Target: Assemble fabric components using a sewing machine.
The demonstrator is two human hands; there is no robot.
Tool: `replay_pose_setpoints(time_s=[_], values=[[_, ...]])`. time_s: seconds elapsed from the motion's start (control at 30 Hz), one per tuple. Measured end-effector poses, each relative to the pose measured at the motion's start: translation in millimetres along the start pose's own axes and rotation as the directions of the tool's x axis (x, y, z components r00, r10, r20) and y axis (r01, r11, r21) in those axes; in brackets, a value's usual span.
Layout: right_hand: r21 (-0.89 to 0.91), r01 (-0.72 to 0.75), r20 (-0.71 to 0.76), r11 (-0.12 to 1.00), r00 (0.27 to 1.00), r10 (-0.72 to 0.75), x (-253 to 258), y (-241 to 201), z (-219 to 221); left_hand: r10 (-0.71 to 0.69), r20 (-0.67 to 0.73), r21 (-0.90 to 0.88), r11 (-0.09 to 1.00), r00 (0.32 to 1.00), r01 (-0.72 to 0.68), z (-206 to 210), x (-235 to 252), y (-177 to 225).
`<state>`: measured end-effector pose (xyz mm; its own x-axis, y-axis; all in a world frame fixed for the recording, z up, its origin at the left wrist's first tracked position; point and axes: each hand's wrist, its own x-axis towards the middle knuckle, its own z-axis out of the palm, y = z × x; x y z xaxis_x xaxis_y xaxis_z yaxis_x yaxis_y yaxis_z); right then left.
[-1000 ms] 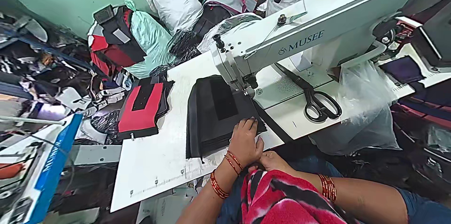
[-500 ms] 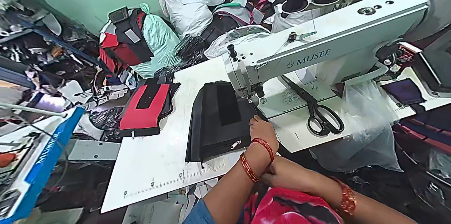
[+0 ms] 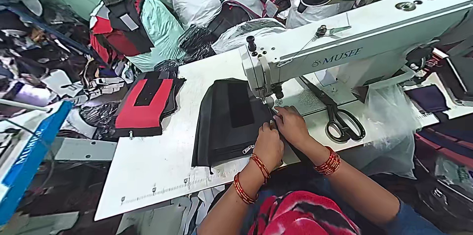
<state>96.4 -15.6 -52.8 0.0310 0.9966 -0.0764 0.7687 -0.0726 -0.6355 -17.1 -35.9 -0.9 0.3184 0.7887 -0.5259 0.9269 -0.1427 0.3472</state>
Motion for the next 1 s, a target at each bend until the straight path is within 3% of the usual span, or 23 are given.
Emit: replay_pose_setpoints(time_s=[0.2,0.43,0.6,0.8,1.0], values=[[0.161,-0.13,0.031,0.978,0.992,0.126,-9.3,-1.9,-5.9,0.109,-0.064,-0.18,0.976,0.992,-0.119,1.0,2.4,-23.3],[0.315,-0.165,0.124,0.935,0.983,0.132,-27.3,-4.3,-8.9,0.175,-0.124,-0.234,0.951,0.977,-0.2,3.6,1.0,-34.9],[0.441,-0.15,0.11,0.885,0.988,0.112,-28.3,-0.5,-2.9,0.155,-0.113,-0.238,0.955,0.981,-0.178,2.9,0.8,-30.6],[0.465,-0.142,0.109,0.874,0.989,0.103,-28.7,3.2,-2.7,0.076,-0.028,-0.159,0.984,0.997,-0.079,-4.1,0.0,-17.1],[0.466,-0.152,0.108,0.871,0.988,0.114,-31.2,4.0,-2.6,0.066,-0.046,-0.105,0.992,0.997,-0.07,0.1,-1.3,-11.9]])
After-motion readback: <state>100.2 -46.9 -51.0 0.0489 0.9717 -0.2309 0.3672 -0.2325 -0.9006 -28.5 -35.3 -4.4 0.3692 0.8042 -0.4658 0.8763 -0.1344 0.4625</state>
